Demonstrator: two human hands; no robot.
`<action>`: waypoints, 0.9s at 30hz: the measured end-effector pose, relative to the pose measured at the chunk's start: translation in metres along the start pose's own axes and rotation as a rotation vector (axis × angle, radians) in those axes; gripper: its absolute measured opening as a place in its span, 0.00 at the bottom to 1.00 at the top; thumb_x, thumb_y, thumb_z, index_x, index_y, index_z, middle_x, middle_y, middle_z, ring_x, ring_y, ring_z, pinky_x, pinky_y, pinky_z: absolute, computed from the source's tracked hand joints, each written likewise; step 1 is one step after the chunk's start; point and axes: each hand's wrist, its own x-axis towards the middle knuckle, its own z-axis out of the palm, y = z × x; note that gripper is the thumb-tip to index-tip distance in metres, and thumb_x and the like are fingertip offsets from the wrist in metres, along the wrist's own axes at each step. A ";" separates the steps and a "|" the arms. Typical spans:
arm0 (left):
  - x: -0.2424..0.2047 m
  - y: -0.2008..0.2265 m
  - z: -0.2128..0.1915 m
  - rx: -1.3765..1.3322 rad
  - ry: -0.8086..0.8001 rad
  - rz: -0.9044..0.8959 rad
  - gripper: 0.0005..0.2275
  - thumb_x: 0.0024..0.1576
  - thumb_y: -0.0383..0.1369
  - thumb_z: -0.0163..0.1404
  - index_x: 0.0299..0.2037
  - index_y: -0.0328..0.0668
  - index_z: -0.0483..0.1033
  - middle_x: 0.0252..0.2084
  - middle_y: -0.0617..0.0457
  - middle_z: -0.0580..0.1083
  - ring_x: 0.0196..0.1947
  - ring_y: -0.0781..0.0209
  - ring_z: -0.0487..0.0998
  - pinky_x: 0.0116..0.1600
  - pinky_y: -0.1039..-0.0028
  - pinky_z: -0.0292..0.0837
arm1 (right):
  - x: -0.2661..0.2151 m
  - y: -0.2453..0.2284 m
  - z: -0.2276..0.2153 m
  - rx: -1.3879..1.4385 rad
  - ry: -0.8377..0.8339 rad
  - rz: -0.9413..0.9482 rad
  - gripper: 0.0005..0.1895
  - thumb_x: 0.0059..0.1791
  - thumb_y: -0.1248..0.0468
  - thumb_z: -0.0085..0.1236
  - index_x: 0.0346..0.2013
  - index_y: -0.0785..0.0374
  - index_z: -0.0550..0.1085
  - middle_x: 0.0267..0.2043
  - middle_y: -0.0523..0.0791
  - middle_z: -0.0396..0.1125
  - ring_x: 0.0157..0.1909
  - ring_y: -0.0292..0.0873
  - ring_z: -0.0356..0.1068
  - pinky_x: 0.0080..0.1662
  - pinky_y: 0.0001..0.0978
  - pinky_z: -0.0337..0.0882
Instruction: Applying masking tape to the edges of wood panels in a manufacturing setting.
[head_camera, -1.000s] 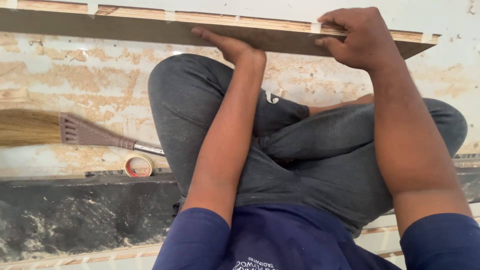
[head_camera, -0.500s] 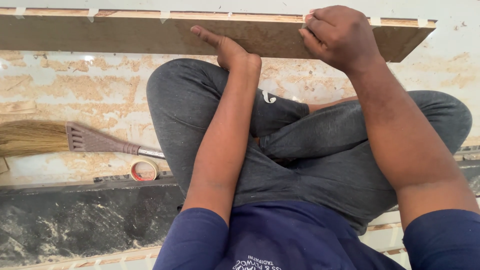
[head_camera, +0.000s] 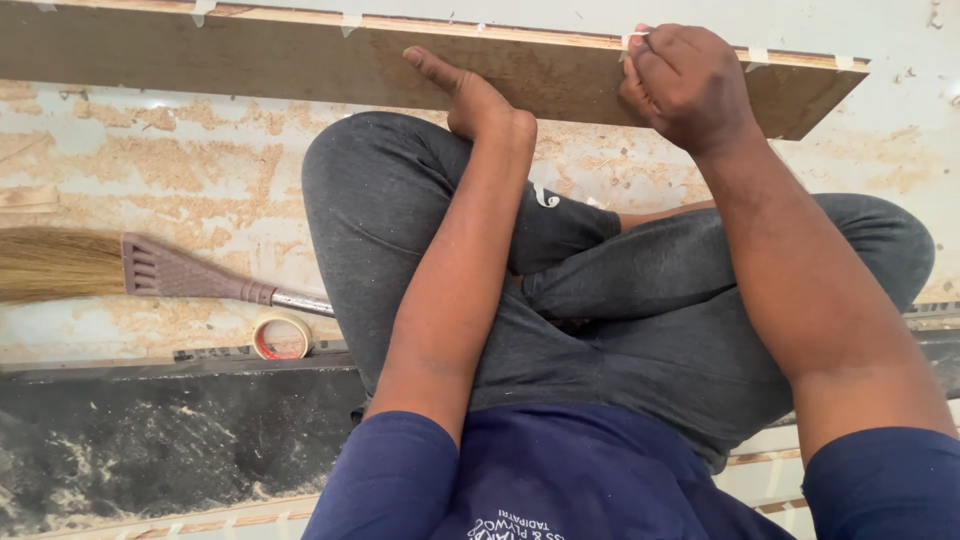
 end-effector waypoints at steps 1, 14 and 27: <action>0.000 0.000 -0.001 0.007 -0.012 -0.011 0.58 0.40 0.75 0.45 0.69 0.24 0.57 0.70 0.39 0.64 0.64 0.45 0.69 0.64 0.63 0.67 | -0.001 0.000 0.001 0.011 0.000 0.009 0.03 0.55 0.74 0.62 0.41 0.74 0.77 0.44 0.51 0.73 0.49 0.48 0.76 0.52 0.37 0.77; 0.002 -0.002 -0.001 0.024 -0.007 -0.060 0.58 0.40 0.75 0.44 0.65 0.18 0.60 0.67 0.38 0.66 0.62 0.47 0.71 0.62 0.64 0.71 | 0.003 -0.001 -0.001 0.098 0.011 0.029 0.05 0.56 0.74 0.64 0.44 0.74 0.77 0.43 0.51 0.73 0.48 0.50 0.76 0.51 0.39 0.76; -0.008 0.003 0.003 0.017 0.036 -0.050 0.57 0.42 0.74 0.44 0.61 0.15 0.65 0.66 0.37 0.68 0.60 0.47 0.74 0.61 0.65 0.71 | -0.009 0.003 0.009 0.026 0.058 0.043 0.02 0.57 0.77 0.60 0.44 0.74 0.75 0.43 0.52 0.72 0.46 0.52 0.76 0.49 0.40 0.77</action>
